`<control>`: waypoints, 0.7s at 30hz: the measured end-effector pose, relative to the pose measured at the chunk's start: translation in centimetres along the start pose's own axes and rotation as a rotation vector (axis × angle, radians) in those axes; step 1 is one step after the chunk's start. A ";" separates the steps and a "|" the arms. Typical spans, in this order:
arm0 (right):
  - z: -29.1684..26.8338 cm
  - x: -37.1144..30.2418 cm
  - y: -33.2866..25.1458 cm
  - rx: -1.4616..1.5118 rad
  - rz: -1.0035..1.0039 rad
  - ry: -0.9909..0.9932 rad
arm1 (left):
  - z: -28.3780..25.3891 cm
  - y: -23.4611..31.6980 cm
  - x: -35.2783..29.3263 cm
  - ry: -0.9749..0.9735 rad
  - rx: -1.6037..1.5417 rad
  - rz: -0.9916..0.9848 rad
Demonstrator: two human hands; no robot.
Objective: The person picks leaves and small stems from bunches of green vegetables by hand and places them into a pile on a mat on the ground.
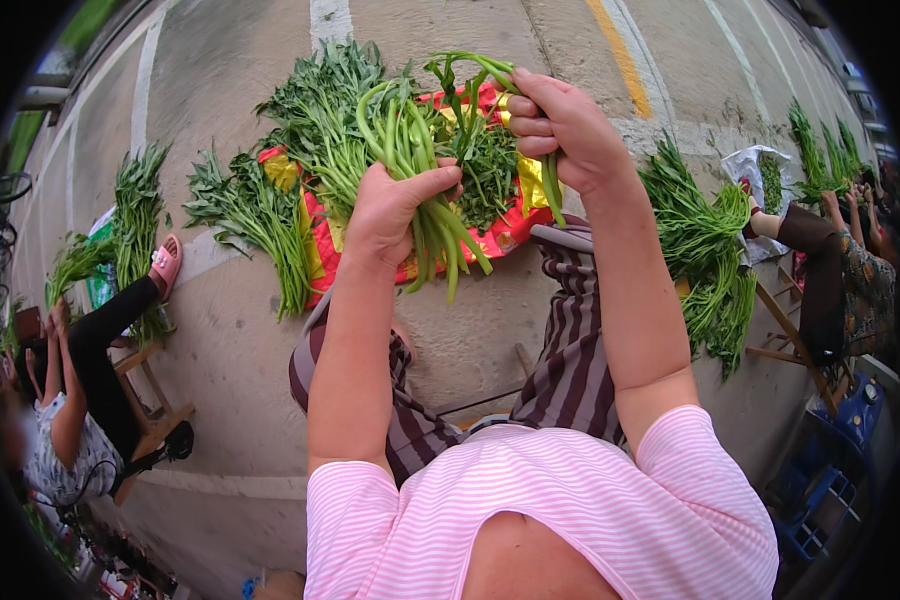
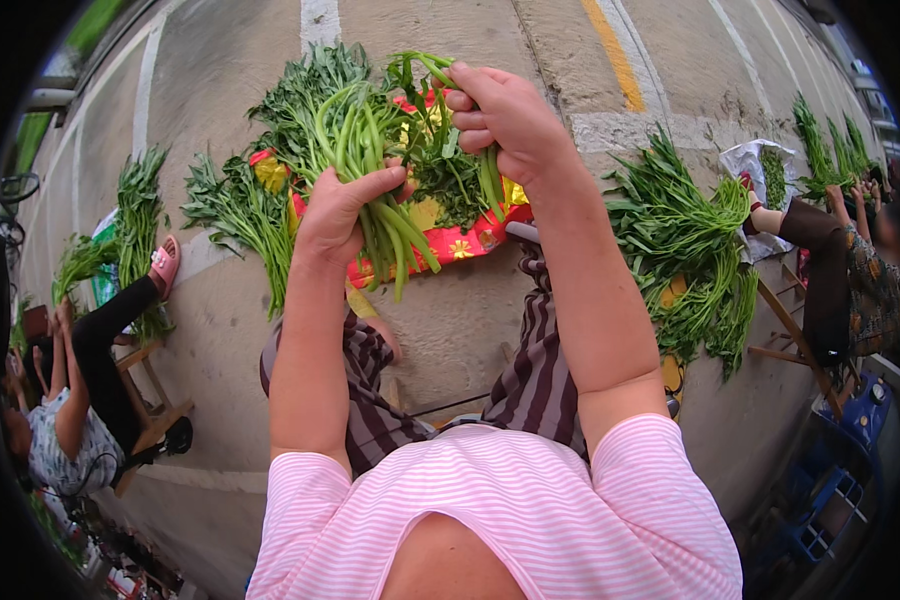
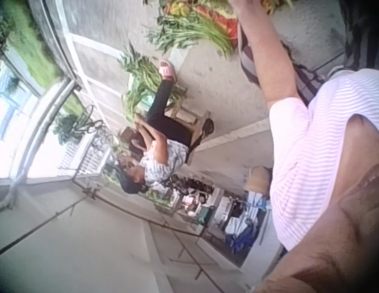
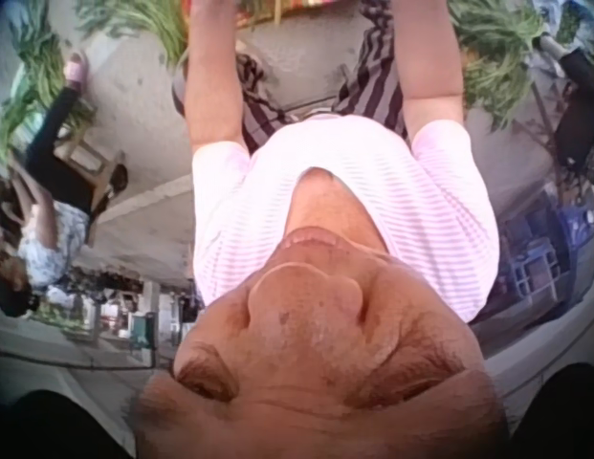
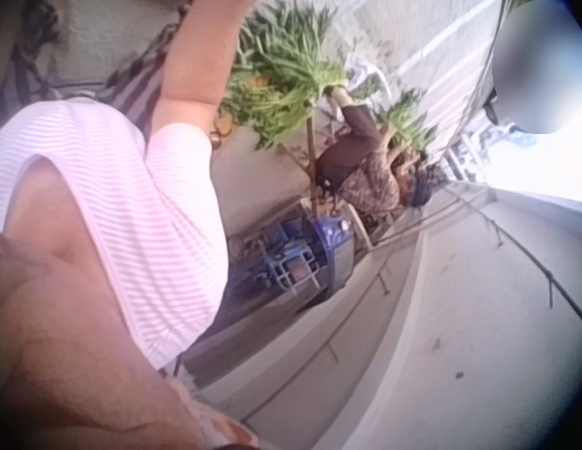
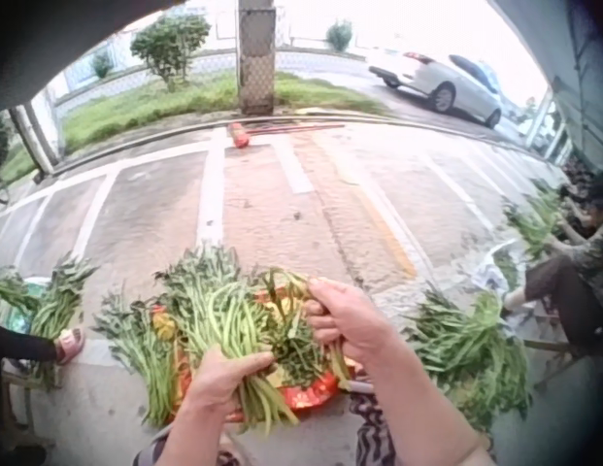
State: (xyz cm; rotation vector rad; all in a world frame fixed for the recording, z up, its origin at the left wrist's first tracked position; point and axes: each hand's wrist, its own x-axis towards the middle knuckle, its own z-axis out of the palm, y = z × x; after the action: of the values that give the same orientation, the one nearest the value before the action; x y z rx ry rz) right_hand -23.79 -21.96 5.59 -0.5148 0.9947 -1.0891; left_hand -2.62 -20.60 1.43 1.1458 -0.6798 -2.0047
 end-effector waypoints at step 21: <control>0.1 -0.6 -0.4 0.001 -0.058 0.076 | 0.5 -0.4 0.0 0.134 0.008 0.018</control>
State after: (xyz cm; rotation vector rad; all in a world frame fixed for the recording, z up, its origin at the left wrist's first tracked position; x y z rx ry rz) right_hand -23.93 -21.62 6.14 -0.5073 1.0509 -1.1674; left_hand -3.19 -20.36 1.38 1.2613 -0.6280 -1.8927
